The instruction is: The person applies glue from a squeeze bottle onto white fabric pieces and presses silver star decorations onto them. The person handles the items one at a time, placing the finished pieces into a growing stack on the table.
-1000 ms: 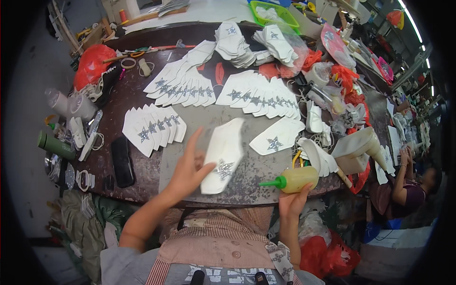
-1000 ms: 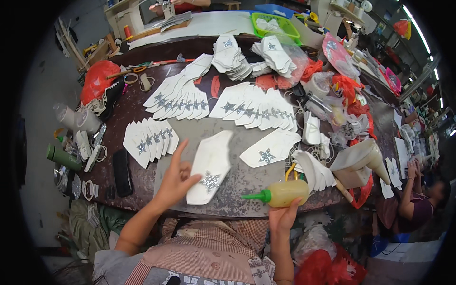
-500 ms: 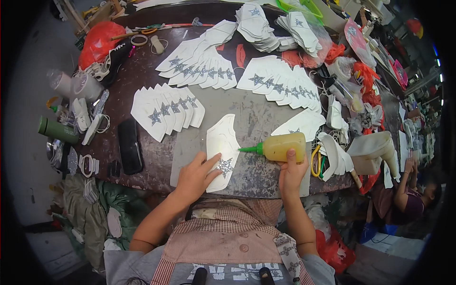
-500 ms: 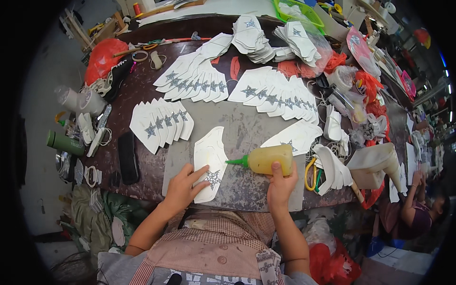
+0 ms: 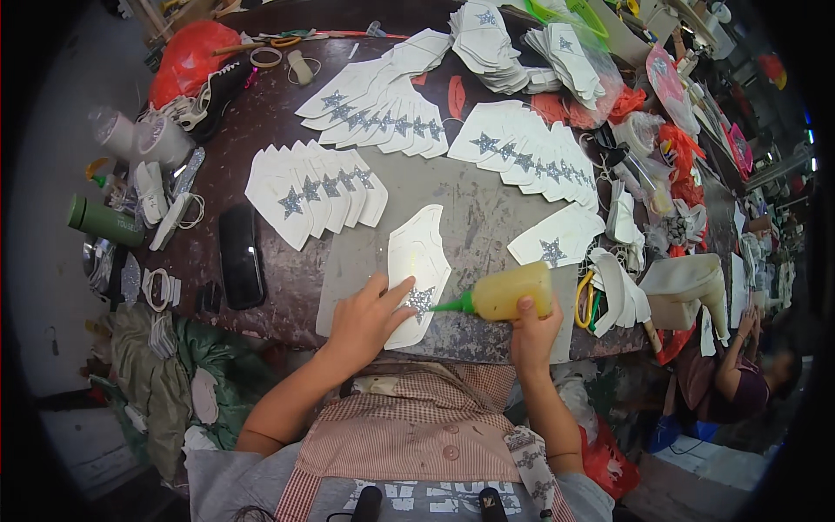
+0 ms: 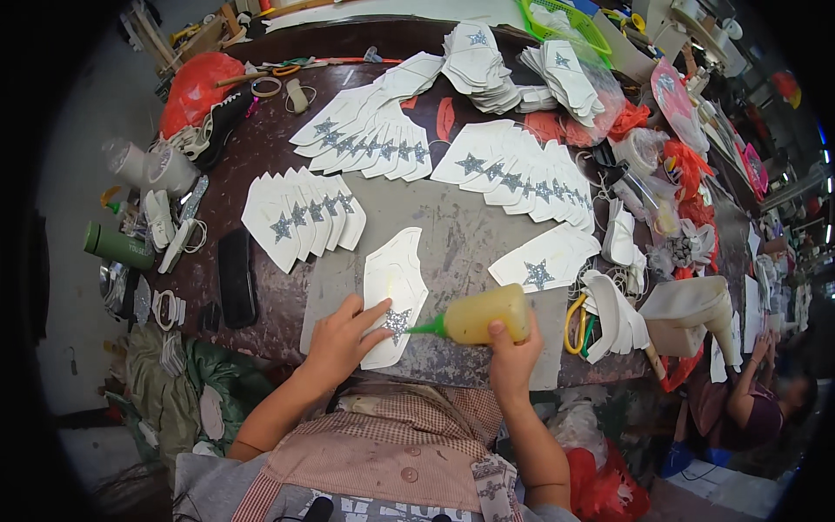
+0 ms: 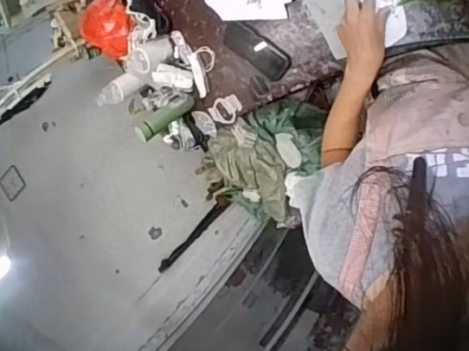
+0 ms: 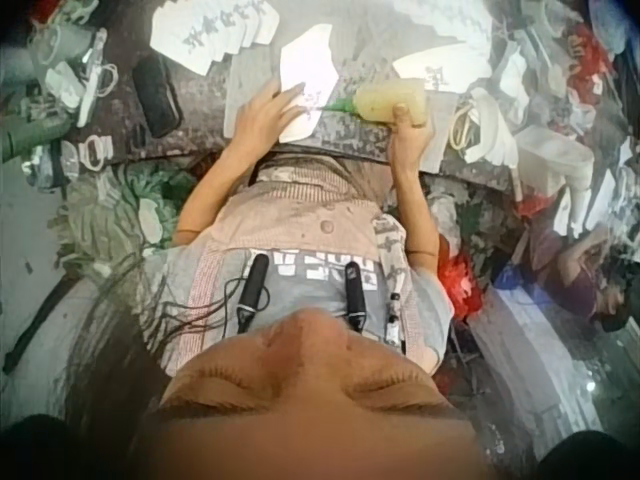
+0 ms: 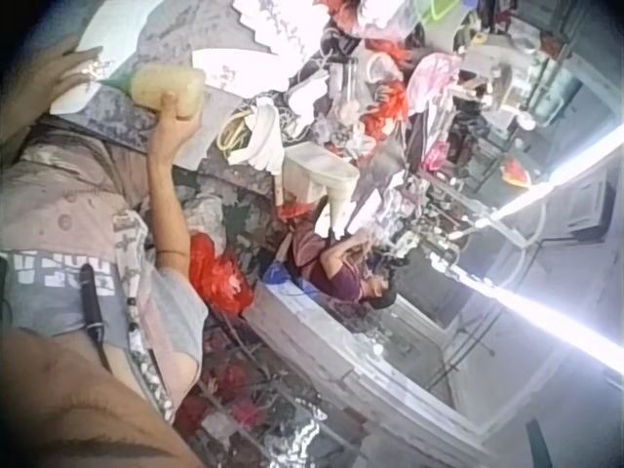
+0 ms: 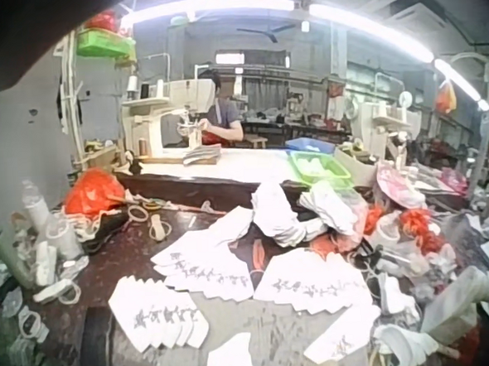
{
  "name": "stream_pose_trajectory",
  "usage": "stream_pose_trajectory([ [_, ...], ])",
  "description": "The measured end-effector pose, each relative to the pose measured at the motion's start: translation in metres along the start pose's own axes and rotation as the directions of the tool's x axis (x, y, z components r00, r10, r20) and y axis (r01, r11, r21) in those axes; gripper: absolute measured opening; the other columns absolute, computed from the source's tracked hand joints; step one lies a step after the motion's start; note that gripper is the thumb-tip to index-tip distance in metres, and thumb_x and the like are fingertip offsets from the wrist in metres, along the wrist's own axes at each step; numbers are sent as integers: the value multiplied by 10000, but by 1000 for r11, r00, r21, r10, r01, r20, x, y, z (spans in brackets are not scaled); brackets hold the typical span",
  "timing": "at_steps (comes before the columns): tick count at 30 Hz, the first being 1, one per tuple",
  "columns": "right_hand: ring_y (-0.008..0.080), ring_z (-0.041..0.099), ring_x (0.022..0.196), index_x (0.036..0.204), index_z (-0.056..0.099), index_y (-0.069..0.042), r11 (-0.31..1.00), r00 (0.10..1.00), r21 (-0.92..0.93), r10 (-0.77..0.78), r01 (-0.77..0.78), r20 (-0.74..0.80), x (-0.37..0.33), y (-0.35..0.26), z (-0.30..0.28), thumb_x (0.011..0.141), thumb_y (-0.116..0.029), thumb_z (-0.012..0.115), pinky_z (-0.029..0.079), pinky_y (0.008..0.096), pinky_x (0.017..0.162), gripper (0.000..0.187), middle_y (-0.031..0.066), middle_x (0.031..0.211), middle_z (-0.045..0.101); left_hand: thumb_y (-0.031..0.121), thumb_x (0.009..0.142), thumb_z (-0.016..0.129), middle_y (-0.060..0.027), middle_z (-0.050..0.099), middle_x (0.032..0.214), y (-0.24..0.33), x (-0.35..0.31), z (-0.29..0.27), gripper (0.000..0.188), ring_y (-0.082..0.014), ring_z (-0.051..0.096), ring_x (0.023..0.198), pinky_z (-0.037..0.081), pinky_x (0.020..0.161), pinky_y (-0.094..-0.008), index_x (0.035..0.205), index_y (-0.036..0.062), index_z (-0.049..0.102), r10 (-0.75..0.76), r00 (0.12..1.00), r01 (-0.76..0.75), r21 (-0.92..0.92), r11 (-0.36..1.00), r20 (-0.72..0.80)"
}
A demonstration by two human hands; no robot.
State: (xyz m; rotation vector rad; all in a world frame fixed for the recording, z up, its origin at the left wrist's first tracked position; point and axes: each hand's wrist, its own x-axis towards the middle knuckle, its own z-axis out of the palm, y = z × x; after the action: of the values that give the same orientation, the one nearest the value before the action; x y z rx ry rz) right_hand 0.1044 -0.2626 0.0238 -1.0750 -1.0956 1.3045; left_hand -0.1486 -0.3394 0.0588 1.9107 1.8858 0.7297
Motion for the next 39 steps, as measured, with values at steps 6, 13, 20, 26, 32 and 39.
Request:
stream_pose_trajectory([
  [6, 124, 576, 923, 1170, 568, 25, 990, 992, 84, 117, -112, -52, -6, -10, 5, 882, -350, 753, 474, 271, 812, 508, 50, 1010, 618, 269, 819, 751, -84, 499, 862, 0, -1, 1, 433, -268, 585, 678, 465, 576, -386, 1222, 131, 672, -2, 1000, 2, 3, 1000, -26],
  [13, 140, 585, 933, 1187, 561, 27, 994, 998, -94, 63, -60, 30, -46, -11, -4, 902, -334, 733, 484, 282, 827, 491, 60, 1033, 622, 211, 818, 761, -76, 514, 857, 5, -1, -1, 422, -241, 590, 657, 462, 569, -369, 1223, 132, 675, -14, 999, 15, 53, 998, -33],
  [20, 203, 630, 1012, 1245, 513, 28, 917, 990, 387, 129, -100, -49, -53, -37, 7, 962, -254, 656, 521, 372, 916, 424, 94, 1106, 624, 43, 843, 708, -108, 541, 849, 6, -20, 17, 160, -216, 589, 631, 454, 513, -323, 996, 71, 672, -303, 931, 147, -553, 820, -203],
  [26, 160, 603, 967, 1216, 524, 20, 968, 990, 209, 137, -137, 14, -43, -8, 0, 939, -311, 689, 499, 321, 871, 462, 71, 1064, 615, 50, 809, 736, -114, 550, 785, 3, -38, 29, 116, -264, 565, 536, 443, 456, -354, 846, 66, 627, 79, 930, -37, 123, 992, -359],
  [32, 123, 560, 916, 1157, 561, 20, 998, 998, -20, 56, -56, -33, -43, -10, 14, 886, -401, 741, 464, 279, 823, 532, 42, 1006, 603, 62, 792, 748, -95, 535, 703, -1, -39, 31, 139, -256, 551, 498, 429, 444, -355, 815, 73, 612, 88, 913, -25, 160, 987, -399],
  [39, 131, 576, 958, 1179, 560, 29, 989, 998, -146, 26, -35, -62, -92, -4, 13, 867, -439, 752, 463, 280, 858, 594, 54, 1042, 621, 92, 811, 716, -95, 508, 708, -3, -40, 33, 112, -232, 532, 492, 413, 444, -352, 834, 79, 607, 96, 902, -42, 136, 990, -420],
])
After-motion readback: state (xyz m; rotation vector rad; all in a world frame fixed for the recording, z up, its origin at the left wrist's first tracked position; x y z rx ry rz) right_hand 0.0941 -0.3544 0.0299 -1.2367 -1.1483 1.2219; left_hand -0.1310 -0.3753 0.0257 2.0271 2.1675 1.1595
